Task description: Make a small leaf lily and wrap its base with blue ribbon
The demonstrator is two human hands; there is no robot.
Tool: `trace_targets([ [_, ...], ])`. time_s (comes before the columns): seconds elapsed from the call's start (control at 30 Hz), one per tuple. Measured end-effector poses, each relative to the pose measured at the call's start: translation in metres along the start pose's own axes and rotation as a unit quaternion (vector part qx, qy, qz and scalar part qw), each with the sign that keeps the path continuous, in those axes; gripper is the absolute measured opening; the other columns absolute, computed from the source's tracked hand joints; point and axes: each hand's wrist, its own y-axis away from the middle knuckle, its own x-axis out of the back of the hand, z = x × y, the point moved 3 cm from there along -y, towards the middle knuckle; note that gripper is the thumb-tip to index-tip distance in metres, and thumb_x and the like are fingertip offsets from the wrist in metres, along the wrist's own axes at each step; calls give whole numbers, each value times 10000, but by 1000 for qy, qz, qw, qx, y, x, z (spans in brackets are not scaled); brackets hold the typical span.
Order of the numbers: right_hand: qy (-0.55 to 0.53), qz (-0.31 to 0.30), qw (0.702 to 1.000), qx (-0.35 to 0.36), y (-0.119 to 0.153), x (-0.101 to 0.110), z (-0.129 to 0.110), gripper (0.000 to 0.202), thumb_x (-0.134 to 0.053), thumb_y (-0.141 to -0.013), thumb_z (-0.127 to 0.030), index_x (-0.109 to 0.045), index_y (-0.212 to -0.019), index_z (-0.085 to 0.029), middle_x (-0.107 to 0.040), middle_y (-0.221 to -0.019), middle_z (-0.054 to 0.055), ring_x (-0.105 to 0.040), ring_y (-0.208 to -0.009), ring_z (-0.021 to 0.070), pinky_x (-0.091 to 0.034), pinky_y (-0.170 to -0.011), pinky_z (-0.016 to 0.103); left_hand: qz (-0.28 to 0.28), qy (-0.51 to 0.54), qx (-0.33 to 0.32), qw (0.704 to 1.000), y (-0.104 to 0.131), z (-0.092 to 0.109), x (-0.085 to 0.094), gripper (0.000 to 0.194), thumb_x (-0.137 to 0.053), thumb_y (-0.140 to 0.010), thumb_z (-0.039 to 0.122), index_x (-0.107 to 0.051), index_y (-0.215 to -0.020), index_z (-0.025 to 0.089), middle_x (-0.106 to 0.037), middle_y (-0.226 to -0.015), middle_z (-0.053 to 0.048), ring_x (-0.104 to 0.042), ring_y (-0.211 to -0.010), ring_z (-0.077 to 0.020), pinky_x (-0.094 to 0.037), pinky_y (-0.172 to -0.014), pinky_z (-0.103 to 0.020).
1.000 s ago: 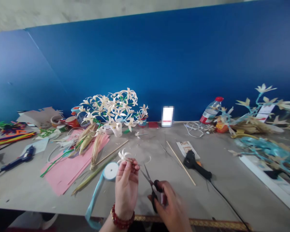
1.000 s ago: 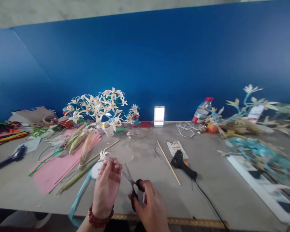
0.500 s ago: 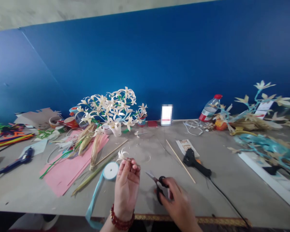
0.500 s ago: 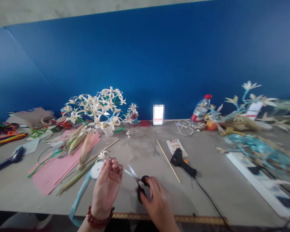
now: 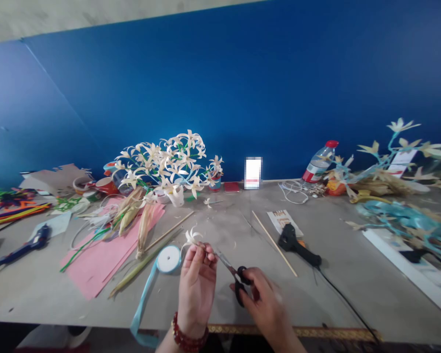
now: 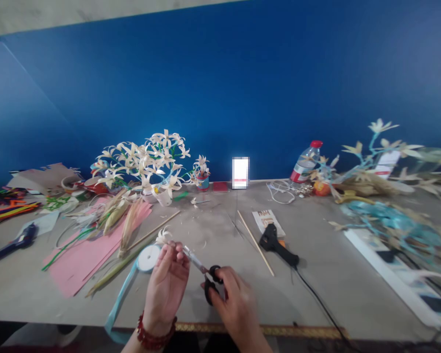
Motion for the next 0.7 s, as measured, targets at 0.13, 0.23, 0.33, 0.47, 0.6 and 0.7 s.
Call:
trace_targets([
  [0.13, -5, 3, 1000, -4, -1, 3, 0, 69, -576, -919, -275, -598, -957, -222, -686, -790, 32, -623, -586, 165, -484, -512, 234, -4, -1, -2, 1000, -1, -1, 0, 193, -841, -703, 176, -683, -814, 170, -626, -828, 0, -601, -687, -77, -539, -668, -186],
  [0.23, -12, 2, 1000, -9, -1, 2, -1, 69, -581, -919, -288, -597, -908, -222, -675, -747, 23, -608, -562, 159, -471, -507, 229, -11, -1, -3, 1000, -2, -2, -1, 192, -843, -700, 179, -684, -808, 167, -625, -824, 1, -597, -689, -74, -539, -677, -184],
  [0.33, -25, 1, 999, -24, 3, 0, 1, 124, -578, -926, -319, -580, -843, -226, -647, -684, 7, -587, -534, 152, -471, -510, 223, -15, 2, 5, 1000, -3, -4, 0, 182, -837, -710, 186, -685, -810, 168, -623, -824, 0, -599, -702, -75, -536, -697, -191],
  [0.47, 4, -9, 998, -66, 7, 5, 19, 193, -578, -917, -385, -567, -798, -234, -624, -622, -4, -565, -490, 152, -470, -493, 229, -30, -18, -11, 999, -5, -3, 4, 165, -830, -714, 192, -691, -802, 176, -630, -825, -1, -599, -694, -81, -526, -702, -208],
  [0.6, 130, -60, 984, -108, 5, 23, 50, 131, -615, -848, -364, -602, -899, -244, -732, -771, 36, -684, -635, 216, -507, -587, 284, -64, -119, -53, 989, -6, -4, 9, 143, -827, -722, 227, -699, -768, 183, -666, -787, -16, -623, -724, -126, -493, -648, -218],
  [0.7, 209, -110, 965, -114, -1, 32, 60, 176, -633, -787, -284, -588, -954, -250, -749, -884, 41, -719, -758, 254, -505, -630, 308, -80, -223, -96, 967, -5, -5, 15, 138, -799, -762, 275, -711, -750, 170, -697, -767, -34, -609, -723, -135, -471, -664, -227],
])
